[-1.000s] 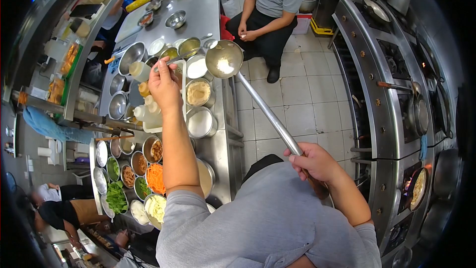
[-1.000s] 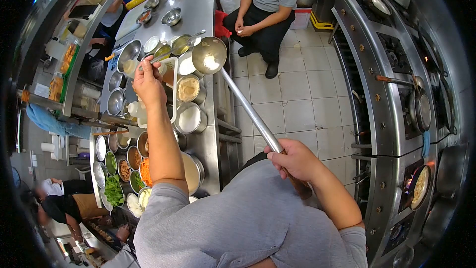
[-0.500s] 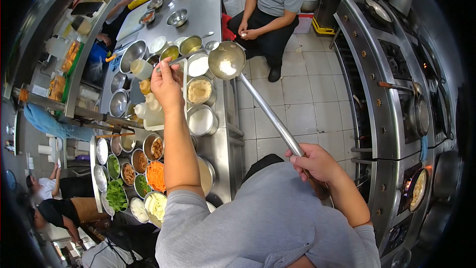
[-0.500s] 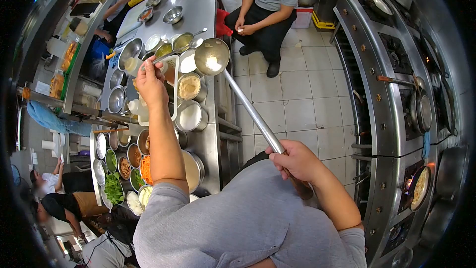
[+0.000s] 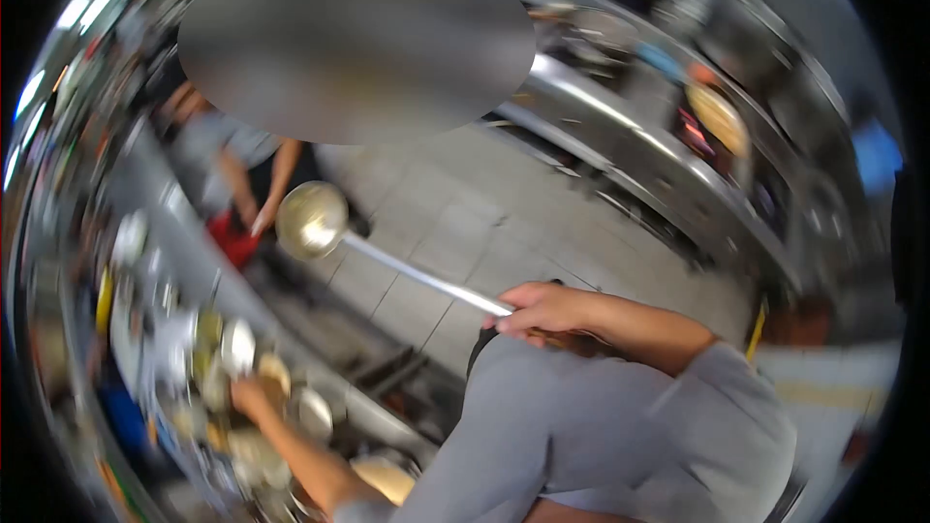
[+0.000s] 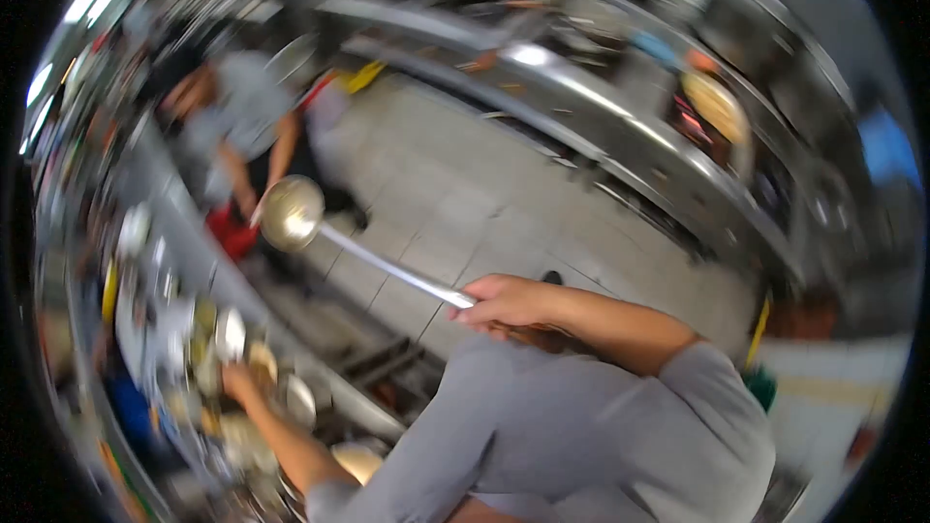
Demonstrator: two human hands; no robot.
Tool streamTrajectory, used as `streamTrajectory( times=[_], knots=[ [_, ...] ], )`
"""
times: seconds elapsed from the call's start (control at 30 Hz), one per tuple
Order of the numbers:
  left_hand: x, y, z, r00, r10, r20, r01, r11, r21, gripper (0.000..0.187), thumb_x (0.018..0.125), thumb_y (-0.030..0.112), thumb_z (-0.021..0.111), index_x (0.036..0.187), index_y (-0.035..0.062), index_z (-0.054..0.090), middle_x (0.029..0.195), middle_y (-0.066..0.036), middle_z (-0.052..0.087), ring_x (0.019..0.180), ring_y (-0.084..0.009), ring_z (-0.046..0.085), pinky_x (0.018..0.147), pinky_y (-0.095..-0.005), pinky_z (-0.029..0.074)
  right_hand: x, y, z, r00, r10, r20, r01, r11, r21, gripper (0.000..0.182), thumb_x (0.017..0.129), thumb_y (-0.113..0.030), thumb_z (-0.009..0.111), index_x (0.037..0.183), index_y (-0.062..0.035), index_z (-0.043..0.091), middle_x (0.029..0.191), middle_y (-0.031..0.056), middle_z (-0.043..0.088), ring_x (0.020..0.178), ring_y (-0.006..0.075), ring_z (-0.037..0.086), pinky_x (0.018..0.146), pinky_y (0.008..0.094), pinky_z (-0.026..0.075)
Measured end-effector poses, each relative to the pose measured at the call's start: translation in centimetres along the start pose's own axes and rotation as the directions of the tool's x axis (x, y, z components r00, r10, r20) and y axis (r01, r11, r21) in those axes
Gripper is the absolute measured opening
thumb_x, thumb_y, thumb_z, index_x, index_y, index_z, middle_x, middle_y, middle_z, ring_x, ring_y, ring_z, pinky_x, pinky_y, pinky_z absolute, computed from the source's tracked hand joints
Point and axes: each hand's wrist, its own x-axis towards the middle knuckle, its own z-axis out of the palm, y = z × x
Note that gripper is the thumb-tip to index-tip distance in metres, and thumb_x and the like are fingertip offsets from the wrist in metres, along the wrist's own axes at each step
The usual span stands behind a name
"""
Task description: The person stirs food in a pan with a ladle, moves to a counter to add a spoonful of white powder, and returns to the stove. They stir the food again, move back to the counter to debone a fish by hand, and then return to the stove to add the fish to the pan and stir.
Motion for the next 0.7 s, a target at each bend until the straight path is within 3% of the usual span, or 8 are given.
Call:
streamTrajectory(
  times=[0.03,0.07,0.2,0.33,0.47,0.5,0.57,0.7],
  knots=[
    [0.0,1.2,0.1,0.997,-0.056,0.046,0.048,0.984,0.171,0.064,0.087,0.058,0.07,0.129,0.0096,0.065,0.114,-0.017,0.07,0.105,-0.0377,0.066,0.085,-0.0498,0.055,-1.2,1.0,-1.4,0.998,-0.062,-0.026,0.062,0.998,0.008,0.03,0.098,-0.012,0.059,0.126,-0.002,0.061,0.076,-0.0003,0.055,0.056,0.0077,0.053,0.053,0.025,0.045],
    [-0.9,3.4,-1.3,0.986,0.014,-0.167,0.023,0.976,0.216,0.082,0.078,0.064,0.076,0.138,0.0104,0.059,0.119,-0.018,0.068,0.105,-0.039,0.066,0.086,-0.0501,0.055,-2.5,2.0,-2.3,0.986,-0.09,-0.138,0.099,0.993,0.062,0.03,0.098,-0.012,0.059,0.126,-0.002,0.061,0.076,-0.0003,0.055,0.056,0.0077,0.053,0.053,0.025,0.045],
    [-5.9,12.9,-7.2,0.908,0.026,-0.417,-0.004,0.998,0.055,0.08,0.08,0.056,0.078,0.143,0.0107,0.056,0.128,-0.023,0.063,0.113,-0.0424,0.062,0.094,-0.0526,0.05,-7.2,6.5,-6.6,0.865,-0.307,-0.396,0.359,0.931,0.063,0.03,0.1,-0.014,0.06,0.128,-0.0039,0.06,0.079,-0.0007,0.056,0.058,0.0071,0.054,0.056,0.0242,0.047],
    [-9.8,23.3,-9.1,0.915,0.143,-0.378,-0.209,0.968,-0.141,0.071,0.084,0.046,0.079,0.135,-0.0001,0.059,0.129,-0.024,0.062,0.118,-0.0449,0.058,0.102,-0.0532,0.045,-12.4,10.9,-13.1,0.298,-0.499,-0.814,0.581,0.771,-0.26,0.035,0.1,-0.014,0.061,0.133,-0.0052,0.054,0.08,-0.0008,0.057,0.058,0.0077,0.055,0.055,0.0254,0.047],
    [-16.6,39.5,-9.6,0.895,0.407,-0.183,-0.435,0.702,-0.564,0.06,0.085,0.022,0.082,0.133,-0.0053,0.058,0.132,-0.024,0.058,0.125,-0.0389,0.054,0.111,-0.0467,0.041,-20.2,14.7,-23.0,-0.132,-0.287,-0.949,0.157,0.939,-0.306,0.05,0.098,-0.017,0.064,0.144,-0.0118,0.046,0.09,0.0128,0.066,0.069,0.0216,0.068,0.063,0.0352,0.054],
    [-19.4,44.0,-9.5,0.868,0.481,-0.123,-0.433,0.612,-0.661,0.061,0.085,0.016,0.081,0.135,-0.0063,0.054,0.137,-0.023,0.052,0.129,-0.0377,0.05,0.112,-0.0465,0.04,-21.8,15.9,-26.0,-0.134,-0.282,-0.95,0.166,0.939,-0.303,0.05,0.098,-0.017,0.064,0.144,-0.0118,0.046,0.09,0.0128,0.066,0.069,0.0216,0.068,0.063,0.0352,0.054],
    [-25.8,53.0,-10.3,0.708,0.704,-0.058,-0.569,0.52,-0.637,0.062,0.085,0.011,0.078,0.139,-0.0037,0.051,0.141,-0.023,0.047,0.135,-0.0379,0.044,0.115,-0.0459,0.037,-24.1,19.6,-32.9,-0.453,-0.478,-0.753,-0.191,0.877,-0.442,0.055,0.095,-0.015,0.063,0.147,-0.0114,0.044,0.103,0.0212,0.068,0.086,0.0376,0.071,0.075,0.0457,0.056],
    [-39.8,69.4,-16.2,0.475,0.875,0.088,-0.525,0.363,-0.77,0.062,0.085,0.015,0.079,0.14,0.0044,0.054,0.154,-0.023,0.038,0.14,-0.0405,0.04,0.116,-0.0463,0.036,-27.9,27.7,-44.8,-0.349,-0.332,-0.876,-0.397,0.899,-0.182,0.058,0.094,-0.014,0.061,0.149,-0.0147,0.043,0.111,0.0215,0.068,0.097,0.0436,0.067,0.084,0.0524,0.054]
  ],
)
